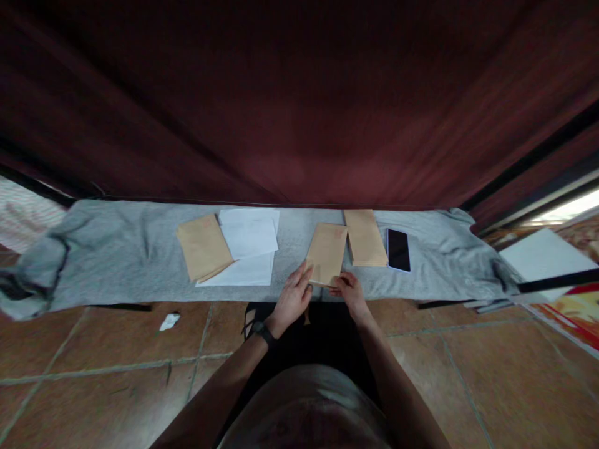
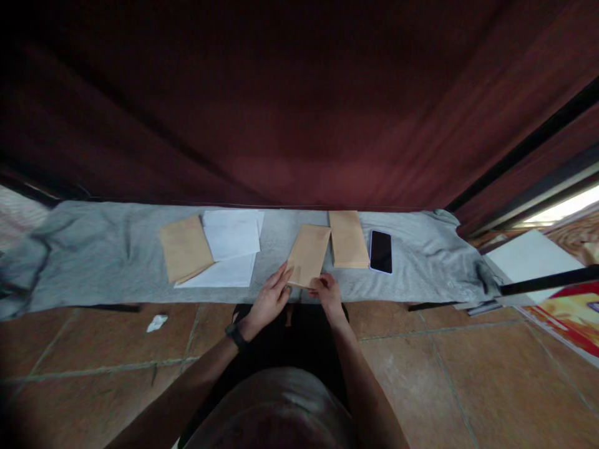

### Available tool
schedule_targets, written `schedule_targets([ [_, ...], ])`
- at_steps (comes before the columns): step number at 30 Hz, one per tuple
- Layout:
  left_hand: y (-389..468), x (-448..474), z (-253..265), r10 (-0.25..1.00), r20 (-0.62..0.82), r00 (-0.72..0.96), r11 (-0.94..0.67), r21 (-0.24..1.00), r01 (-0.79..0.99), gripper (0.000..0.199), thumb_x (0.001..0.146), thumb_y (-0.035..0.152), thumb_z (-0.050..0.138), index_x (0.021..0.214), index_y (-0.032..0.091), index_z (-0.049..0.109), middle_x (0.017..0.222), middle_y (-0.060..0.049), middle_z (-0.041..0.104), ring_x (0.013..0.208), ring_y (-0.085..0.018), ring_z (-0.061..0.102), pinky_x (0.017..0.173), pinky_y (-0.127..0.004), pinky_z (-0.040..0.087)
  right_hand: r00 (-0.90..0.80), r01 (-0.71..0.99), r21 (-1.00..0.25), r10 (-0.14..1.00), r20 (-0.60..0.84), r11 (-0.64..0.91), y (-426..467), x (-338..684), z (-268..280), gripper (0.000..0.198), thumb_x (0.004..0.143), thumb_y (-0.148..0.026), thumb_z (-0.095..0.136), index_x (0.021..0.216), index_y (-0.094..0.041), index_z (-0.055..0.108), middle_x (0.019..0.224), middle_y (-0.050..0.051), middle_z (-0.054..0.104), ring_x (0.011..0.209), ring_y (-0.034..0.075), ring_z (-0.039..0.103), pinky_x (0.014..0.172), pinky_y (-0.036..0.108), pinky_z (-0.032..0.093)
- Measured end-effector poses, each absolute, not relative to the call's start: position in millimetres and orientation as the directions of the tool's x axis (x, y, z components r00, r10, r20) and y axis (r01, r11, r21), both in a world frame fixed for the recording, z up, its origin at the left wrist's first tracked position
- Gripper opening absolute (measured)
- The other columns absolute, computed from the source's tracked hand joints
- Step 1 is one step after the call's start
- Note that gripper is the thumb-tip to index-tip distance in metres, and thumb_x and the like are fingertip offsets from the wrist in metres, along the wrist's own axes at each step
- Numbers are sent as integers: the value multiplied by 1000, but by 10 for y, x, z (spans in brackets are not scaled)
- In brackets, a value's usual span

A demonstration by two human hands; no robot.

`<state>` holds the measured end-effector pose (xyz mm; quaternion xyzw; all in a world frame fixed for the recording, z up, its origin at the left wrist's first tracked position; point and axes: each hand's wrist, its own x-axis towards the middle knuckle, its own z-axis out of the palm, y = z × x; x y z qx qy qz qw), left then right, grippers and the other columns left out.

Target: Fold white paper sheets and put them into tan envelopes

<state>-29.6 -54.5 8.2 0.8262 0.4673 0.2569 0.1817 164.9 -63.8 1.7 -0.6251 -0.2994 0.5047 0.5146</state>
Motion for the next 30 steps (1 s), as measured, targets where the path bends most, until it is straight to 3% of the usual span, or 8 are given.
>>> schedule_targets([
  [4, -486, -314, -23, 894, 257, 368, -446, 597, 667, 51, 101, 29, 44, 151, 21, 37, 157, -13, 40, 144, -23, 40, 117, -43, 39, 296, -96, -946, 898, -326, -311, -611, 1636, -29, 40, 64, -52, 68, 86, -20, 57, 69, -3, 64, 46, 14, 60, 45, 29, 55],
  [11, -358, -433, -5, 830, 192, 523, -545, 476, 690, 47, 96, 31, 58, 141, 20, 49, 148, -12, 51, 138, -27, 47, 115, -46, 39, 286, 58, -946, 914, -290, -318, -614, 1707, -16, 28, 76, -43, 61, 91, -20, 60, 69, -3, 65, 44, 13, 57, 42, 25, 48],
  [14, -331, -451, 44, 824, 196, 531, -553, 479, 682, 47, 97, 37, 57, 140, 19, 50, 146, -12, 54, 136, -26, 49, 114, -45, 41, 304, 245, -923, 927, -218, -297, -639, 1712, 13, 24, 82, -34, 59, 100, -19, 63, 72, -1, 67, 49, 14, 58, 48, 25, 46],
  [16, -306, -457, 68, 818, 199, 539, -561, 482, 673, 46, 97, 36, 57, 139, 19, 52, 144, -12, 56, 134, -24, 50, 113, -43, 42, 304, 487, -831, 944, -126, -268, -662, 1699, 36, 29, 88, -28, 56, 113, -17, 63, 79, 4, 71, 60, 17, 64, 56, 26, 47],
  [18, -279, -460, 77, 813, 202, 546, -569, 472, 673, 42, 97, 32, 58, 136, 18, 54, 142, -11, 58, 132, -23, 52, 112, -42, 44, 281, 706, -665, 958, -53, -244, -693, 1675, 58, 35, 93, -26, 52, 126, -16, 58, 85, 7, 73, 70, 20, 68, 63, 28, 48],
  [20, -255, -458, 78, 809, 201, 553, -578, 442, 685, 39, 96, 29, 58, 134, 18, 56, 141, -11, 59, 131, -24, 53, 111, -42, 45, 259, 821, -522, 966, -23, -233, -728, 1646, 78, 39, 97, -26, 49, 134, -15, 54, 88, 9, 73, 74, 21, 69, 65, 29, 47],
  [24, -220, -448, 86, 782, 162, 602, -618, 321, 717, 35, 99, 28, 53, 131, 16, 57, 139, -13, 60, 130, -24, 54, 110, -42, 45, 211, 913, -364, 977, 41, -182, -782, 1593, 112, 41, 100, -25, 44, 139, -13, 50, 101, 14, 73, 76, 22, 69, 66, 29, 48],
  [30, -181, -493, 107, 690, 84, 719, -720, 193, 667, 32, 98, 14, 43, 124, 17, 62, 137, -11, 62, 134, -22, 51, 115, -40, 40, 168, 942, -303, 984, 56, -144, -817, 1539, 134, 37, 103, -24, 39, 135, -19, 55, 105, 12, 69, 72, 20, 67, 62, 29, 47],
])
